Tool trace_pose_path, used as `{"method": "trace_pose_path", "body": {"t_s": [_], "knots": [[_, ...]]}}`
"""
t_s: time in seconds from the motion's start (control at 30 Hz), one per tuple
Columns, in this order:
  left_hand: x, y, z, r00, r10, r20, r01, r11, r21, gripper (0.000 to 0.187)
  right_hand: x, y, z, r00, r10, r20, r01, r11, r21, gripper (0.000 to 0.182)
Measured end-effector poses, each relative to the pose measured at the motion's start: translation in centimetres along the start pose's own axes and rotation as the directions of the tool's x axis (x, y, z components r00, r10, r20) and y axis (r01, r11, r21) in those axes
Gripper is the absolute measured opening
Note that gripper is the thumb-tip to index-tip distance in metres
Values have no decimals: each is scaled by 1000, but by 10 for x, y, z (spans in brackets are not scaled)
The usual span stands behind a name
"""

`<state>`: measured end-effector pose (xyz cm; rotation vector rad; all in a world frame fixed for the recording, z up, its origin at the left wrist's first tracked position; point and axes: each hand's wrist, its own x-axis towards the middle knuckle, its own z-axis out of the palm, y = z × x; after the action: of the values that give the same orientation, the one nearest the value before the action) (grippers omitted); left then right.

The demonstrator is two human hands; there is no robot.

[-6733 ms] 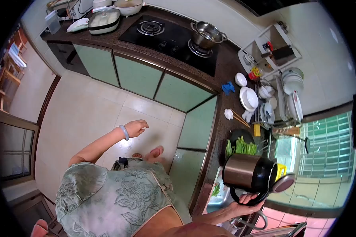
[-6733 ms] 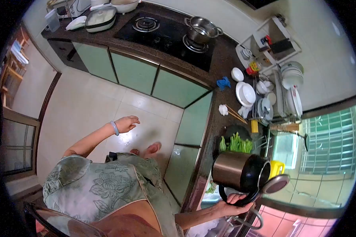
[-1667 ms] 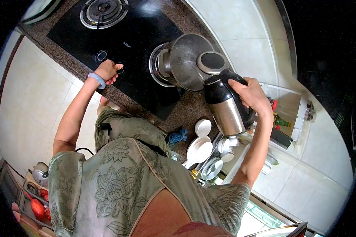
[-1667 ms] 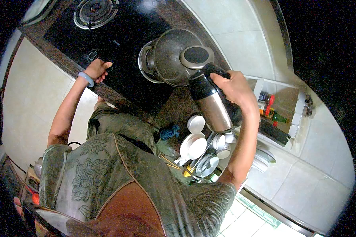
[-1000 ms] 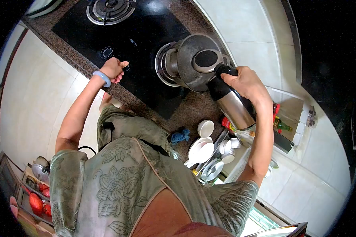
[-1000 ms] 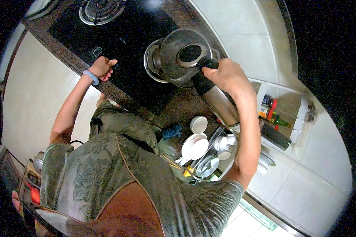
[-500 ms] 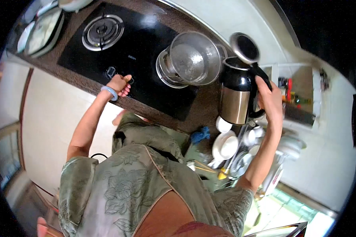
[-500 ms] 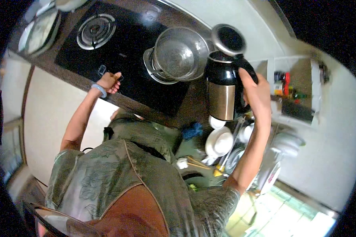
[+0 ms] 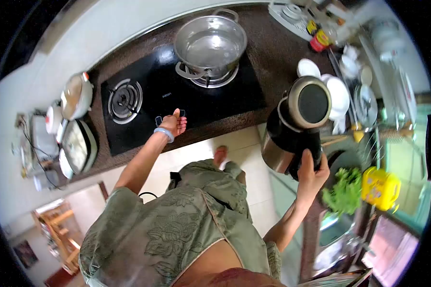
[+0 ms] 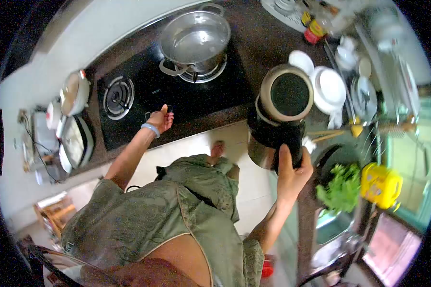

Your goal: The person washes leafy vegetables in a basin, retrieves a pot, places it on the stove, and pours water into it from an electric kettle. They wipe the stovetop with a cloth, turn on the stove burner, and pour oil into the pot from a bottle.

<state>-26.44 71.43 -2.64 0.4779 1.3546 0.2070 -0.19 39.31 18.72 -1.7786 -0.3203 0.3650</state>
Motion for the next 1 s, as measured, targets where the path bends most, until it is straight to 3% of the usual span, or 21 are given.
{"method": "trace_pose_path", "body": {"t_s": [0.23, 0.3, 0.33, 0.37, 0.43, 0.47, 0.5, 0.57, 0.63, 0.73, 1.0], "knots": [[10, 19, -5, 989, -143, 20, 143, 990, -6, 41, -130, 83, -36, 921, 249, -301, -275, 960, -48, 16], [6, 26, -10, 983, -174, 54, 174, 985, 5, 42, -170, 115, -49, 895, 231, -381, -256, 967, -14, 17], [5, 28, -9, 969, -217, 121, 222, 975, -29, 44, -187, 119, -55, 881, 279, -382, -287, 957, 38, 17], [4, 27, -4, 973, -208, 101, 209, 978, 1, 44, -208, 138, -67, 891, 259, -373, -305, 950, -68, 18], [-4, 28, -2, 981, -170, 88, 180, 977, -115, 40, -244, 164, -79, 874, 273, -401, -324, 944, -64, 21], [-4, 31, -6, 974, -170, 152, 181, 981, -65, 35, -260, 173, -83, 857, 321, -403, -358, 934, -18, 24], [-4, 34, -7, 977, -162, 137, 168, 985, -39, 35, -274, 184, -84, 852, 258, -456, -317, 947, -56, 24], [-5, 38, -4, 959, -251, 131, 270, 950, -155, 33, -297, 196, -90, 840, 284, -463, -351, 934, -63, 23], [-3, 38, -4, 970, -217, 111, 233, 959, -164, 30, -313, 210, -93, 800, 339, -494, -422, 904, -63, 22], [0, 39, -5, 971, -207, 119, 227, 955, -191, 31, -332, 229, -89, 757, 329, -564, -387, 922, 18, 22], [11, 44, -6, 975, -162, 149, 207, 904, -374, 22, -360, 262, -81, 761, 399, -512, -434, 899, 57, 26]]}}
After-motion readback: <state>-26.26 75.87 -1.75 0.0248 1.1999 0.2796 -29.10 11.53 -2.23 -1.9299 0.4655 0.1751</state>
